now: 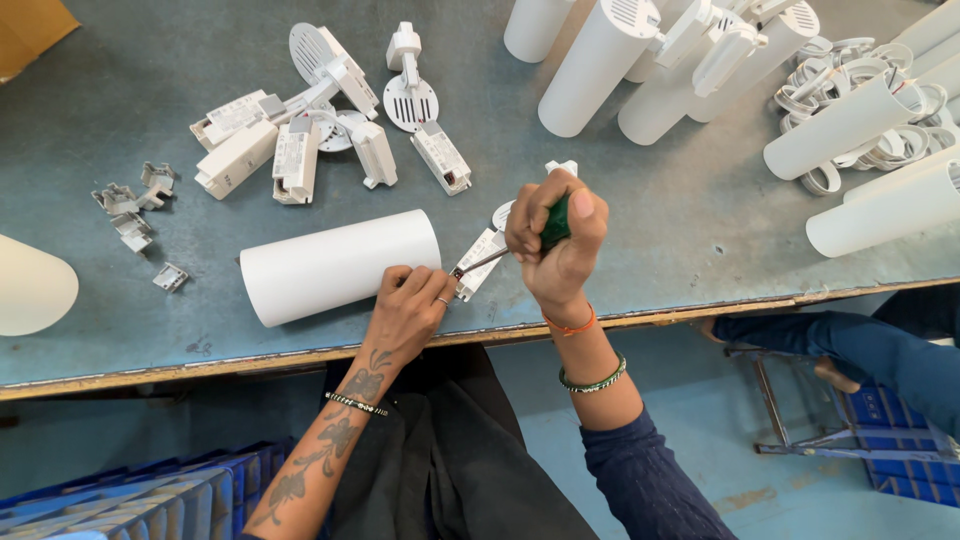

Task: The person assembles white cylindrical light fixtures on a workbench. They pick up a cylinder, attach a mounting bracket with a screwdriver, insert a vented cap, and place the completed unit among others. The process is repeated for multiple units.

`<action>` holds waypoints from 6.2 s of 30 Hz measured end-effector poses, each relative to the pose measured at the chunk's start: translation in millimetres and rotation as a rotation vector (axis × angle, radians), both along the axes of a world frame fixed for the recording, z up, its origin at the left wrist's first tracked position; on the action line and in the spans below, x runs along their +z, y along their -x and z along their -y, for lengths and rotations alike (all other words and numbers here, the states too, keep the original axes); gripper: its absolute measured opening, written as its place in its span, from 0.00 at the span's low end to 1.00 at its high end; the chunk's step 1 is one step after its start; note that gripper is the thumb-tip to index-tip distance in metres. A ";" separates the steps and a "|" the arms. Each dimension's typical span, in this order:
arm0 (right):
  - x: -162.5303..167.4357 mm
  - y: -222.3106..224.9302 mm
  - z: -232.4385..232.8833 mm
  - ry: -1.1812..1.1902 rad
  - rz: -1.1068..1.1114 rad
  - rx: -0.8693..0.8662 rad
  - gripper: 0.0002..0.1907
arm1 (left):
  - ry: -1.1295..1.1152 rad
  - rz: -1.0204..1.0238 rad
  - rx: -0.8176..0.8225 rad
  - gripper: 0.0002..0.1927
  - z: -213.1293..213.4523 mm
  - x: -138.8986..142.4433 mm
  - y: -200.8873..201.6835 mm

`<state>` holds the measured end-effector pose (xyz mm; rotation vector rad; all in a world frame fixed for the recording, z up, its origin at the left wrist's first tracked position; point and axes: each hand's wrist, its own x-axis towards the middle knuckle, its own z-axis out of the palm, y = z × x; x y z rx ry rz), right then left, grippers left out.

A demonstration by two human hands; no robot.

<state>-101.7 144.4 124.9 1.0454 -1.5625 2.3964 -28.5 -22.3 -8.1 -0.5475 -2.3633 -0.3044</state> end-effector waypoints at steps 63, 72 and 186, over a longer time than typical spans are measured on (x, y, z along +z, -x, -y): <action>-9.7 2.0 30.7 -0.057 -0.063 0.075 0.25 | -0.191 -0.073 0.067 0.11 10.2 22.3 12.4; -28.2 7.8 28.6 -0.050 -0.059 0.071 0.25 | 0.193 -0.062 -0.003 0.14 15.9 11.3 15.2; -10.5 17.6 21.2 0.082 0.034 -0.027 0.26 | 0.091 0.147 0.029 0.03 11.4 24.1 27.3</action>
